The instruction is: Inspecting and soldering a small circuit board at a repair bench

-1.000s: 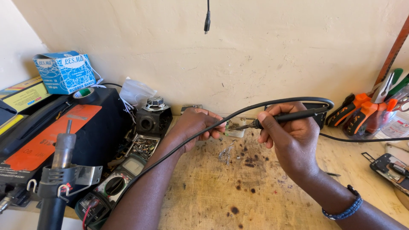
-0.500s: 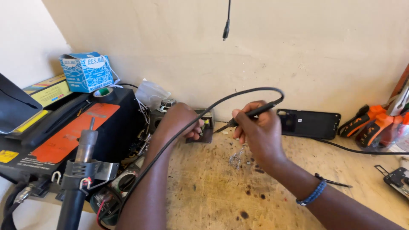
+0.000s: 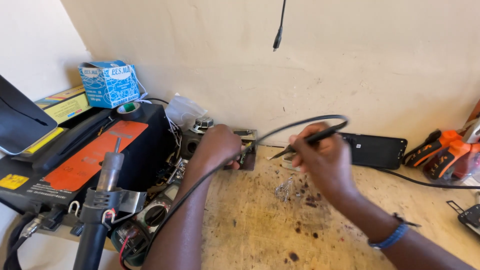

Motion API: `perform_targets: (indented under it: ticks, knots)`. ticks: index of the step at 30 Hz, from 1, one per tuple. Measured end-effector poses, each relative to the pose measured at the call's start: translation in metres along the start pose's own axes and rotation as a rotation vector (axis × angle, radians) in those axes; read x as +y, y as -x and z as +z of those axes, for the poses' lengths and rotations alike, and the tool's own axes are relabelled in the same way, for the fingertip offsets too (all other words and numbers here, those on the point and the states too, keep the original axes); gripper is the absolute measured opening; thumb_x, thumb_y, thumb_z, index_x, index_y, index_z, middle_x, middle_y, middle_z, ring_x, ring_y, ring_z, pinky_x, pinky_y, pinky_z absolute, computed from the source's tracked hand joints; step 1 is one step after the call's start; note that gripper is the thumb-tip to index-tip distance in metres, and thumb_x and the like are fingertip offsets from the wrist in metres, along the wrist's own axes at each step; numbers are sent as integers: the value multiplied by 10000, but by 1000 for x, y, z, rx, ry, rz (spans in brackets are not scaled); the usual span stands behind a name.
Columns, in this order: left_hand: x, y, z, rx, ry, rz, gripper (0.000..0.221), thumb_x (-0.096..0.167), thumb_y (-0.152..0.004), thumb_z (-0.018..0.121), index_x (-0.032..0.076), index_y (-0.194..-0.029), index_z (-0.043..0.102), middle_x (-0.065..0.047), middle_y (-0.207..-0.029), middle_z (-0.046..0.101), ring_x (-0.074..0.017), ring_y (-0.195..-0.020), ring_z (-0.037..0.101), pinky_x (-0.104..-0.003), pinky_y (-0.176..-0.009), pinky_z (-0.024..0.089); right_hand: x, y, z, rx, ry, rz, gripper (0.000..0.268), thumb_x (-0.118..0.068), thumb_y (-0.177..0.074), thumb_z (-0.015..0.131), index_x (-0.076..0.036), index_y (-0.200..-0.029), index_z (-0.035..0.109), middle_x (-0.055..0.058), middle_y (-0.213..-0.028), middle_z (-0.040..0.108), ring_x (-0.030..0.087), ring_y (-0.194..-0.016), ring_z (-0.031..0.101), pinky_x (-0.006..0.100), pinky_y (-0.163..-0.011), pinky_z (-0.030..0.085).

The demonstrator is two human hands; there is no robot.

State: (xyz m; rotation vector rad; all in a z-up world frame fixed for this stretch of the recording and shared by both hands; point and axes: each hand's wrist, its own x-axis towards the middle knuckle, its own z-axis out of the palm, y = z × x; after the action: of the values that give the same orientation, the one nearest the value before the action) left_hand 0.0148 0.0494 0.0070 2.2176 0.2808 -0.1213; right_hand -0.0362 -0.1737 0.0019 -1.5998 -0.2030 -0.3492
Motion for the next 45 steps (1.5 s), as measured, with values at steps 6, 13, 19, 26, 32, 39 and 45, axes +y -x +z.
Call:
perform_targets:
  ticks: [6,13,19,26,32,39,45]
  knots:
    - [20,23,15,-111,251,86,239,43,-910,671,-97,-1049,807,-215,-782,777,-223,-553,744,-223,-535,601,-38,-5,-46,123,146,-223,97,4,-961,743,11,-958,646,167,-558,606,178,-436,601,243,-437,477]
    - [42,43,28,-513,692,132,163,39,-908,807,-118,-951,820,-222,-741,761,-147,-497,634,-177,-406,382,-19,-7,-84,170,275,-452,143,34,-1102,732,46,-969,680,104,-687,638,150,-448,558,244,-373,465]
    - [36,39,39,-662,766,300,169,68,-896,790,-99,-921,800,-233,-805,786,-201,-544,708,-218,-431,466,-19,3,-76,175,352,-541,191,54,-985,739,59,-807,671,145,-780,650,201,-588,600,304,-473,474]
    - [39,49,39,-663,762,302,253,141,-778,903,-76,-845,794,-226,-765,788,-218,-545,727,-213,-442,535,-5,8,-68,175,526,-656,118,-47,-994,770,-12,-924,681,102,-942,699,186,-664,621,335,-601,465]
    - [40,50,39,-649,734,289,257,145,-772,898,-79,-847,799,-226,-769,792,-216,-551,732,-208,-452,544,-1,7,-70,156,526,-625,121,-73,-1006,778,-32,-944,684,98,-969,696,198,-673,621,362,-613,477]
    - [39,48,40,-661,716,304,277,165,-781,891,-83,-870,805,-220,-769,790,-203,-556,726,-205,-464,554,0,5,-69,141,507,-679,191,-25,-990,787,9,-845,668,138,-966,696,220,-749,658,341,-612,472]
    - [38,46,41,-653,695,291,298,183,-779,890,-79,-895,811,-225,-783,795,-206,-574,735,-211,-485,570,1,5,-70,147,524,-645,234,-40,-981,786,3,-789,660,139,-967,697,219,-745,655,345,-603,462]
